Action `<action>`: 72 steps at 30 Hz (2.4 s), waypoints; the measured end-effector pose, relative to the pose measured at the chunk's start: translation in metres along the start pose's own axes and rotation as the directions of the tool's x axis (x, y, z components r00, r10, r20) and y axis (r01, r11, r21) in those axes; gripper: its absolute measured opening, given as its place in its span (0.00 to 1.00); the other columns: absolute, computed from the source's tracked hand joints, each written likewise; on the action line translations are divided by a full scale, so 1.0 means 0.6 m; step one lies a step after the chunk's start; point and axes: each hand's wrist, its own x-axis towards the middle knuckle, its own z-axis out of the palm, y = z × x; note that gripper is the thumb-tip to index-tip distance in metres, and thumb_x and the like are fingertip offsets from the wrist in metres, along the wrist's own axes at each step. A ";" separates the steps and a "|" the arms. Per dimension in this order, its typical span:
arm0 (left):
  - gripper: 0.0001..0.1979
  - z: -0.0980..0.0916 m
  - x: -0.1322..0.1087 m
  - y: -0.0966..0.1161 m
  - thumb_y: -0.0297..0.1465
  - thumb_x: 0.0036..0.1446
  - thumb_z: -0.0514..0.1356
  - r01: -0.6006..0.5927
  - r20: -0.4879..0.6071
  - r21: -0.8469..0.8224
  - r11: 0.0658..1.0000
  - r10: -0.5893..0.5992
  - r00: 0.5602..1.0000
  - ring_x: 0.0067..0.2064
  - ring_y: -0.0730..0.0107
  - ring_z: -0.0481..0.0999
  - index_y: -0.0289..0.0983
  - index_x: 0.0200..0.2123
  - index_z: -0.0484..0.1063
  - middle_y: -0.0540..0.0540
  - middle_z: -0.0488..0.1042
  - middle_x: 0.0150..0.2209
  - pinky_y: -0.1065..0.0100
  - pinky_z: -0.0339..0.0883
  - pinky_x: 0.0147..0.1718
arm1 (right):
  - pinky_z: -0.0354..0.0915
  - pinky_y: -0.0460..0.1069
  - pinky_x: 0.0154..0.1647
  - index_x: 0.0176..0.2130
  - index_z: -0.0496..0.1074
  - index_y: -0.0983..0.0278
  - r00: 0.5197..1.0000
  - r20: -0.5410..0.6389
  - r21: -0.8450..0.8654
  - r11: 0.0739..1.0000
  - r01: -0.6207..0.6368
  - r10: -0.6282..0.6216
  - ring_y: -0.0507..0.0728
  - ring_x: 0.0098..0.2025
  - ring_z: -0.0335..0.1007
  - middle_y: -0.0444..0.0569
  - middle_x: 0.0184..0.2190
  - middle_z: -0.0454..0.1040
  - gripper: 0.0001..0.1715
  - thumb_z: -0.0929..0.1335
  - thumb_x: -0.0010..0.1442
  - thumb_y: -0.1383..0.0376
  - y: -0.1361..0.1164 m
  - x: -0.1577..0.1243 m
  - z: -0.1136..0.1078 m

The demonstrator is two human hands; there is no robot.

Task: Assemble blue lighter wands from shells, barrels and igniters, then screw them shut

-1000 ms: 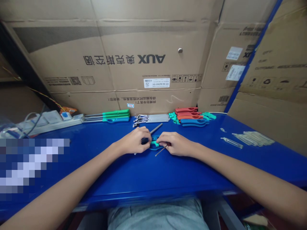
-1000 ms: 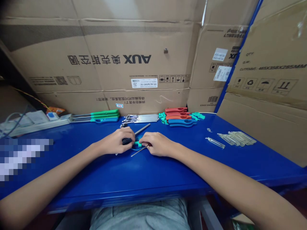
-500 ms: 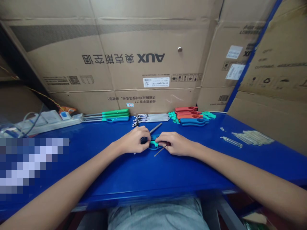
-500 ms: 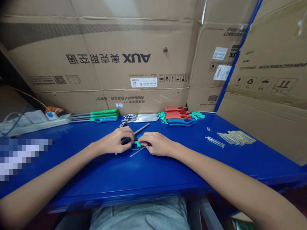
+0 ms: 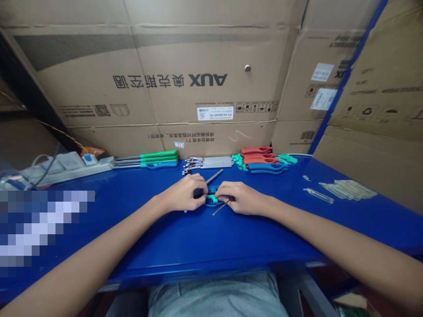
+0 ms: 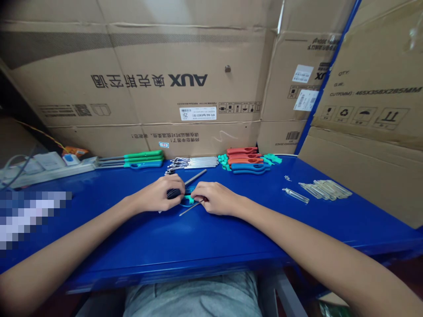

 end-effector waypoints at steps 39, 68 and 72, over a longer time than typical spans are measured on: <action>0.12 -0.007 -0.001 -0.023 0.39 0.56 0.59 0.284 -0.025 0.190 0.940 -0.284 0.958 0.41 0.57 0.74 0.38 0.29 0.78 0.43 0.78 0.33 0.61 0.65 0.40 | 0.63 0.46 0.31 0.39 0.74 0.66 0.971 -0.239 -0.069 0.998 0.010 -0.027 0.52 0.31 0.67 0.50 0.32 0.73 0.12 0.63 0.60 0.74 0.014 0.001 -0.025; 0.04 -0.010 0.002 0.009 0.29 0.59 0.57 -0.060 -0.446 0.245 0.968 0.167 0.879 0.38 0.65 0.73 0.37 0.36 0.72 0.46 0.78 0.35 0.62 0.62 0.38 | 0.66 0.46 0.32 0.52 0.70 0.68 0.959 -0.239 -0.010 0.987 -0.159 0.152 0.51 0.28 0.68 0.49 0.33 0.77 0.19 0.66 0.61 0.69 0.005 0.001 -0.014; 0.03 -0.008 0.008 0.018 0.26 0.59 0.59 -0.215 -0.452 0.236 0.948 0.303 0.839 0.36 0.66 0.72 0.36 0.37 0.72 0.46 0.78 0.34 0.62 0.64 0.36 | 0.66 0.46 0.33 0.50 0.72 0.67 0.959 -0.237 -0.031 0.986 -0.166 0.154 0.52 0.30 0.70 0.49 0.33 0.78 0.17 0.67 0.61 0.68 0.006 0.002 -0.011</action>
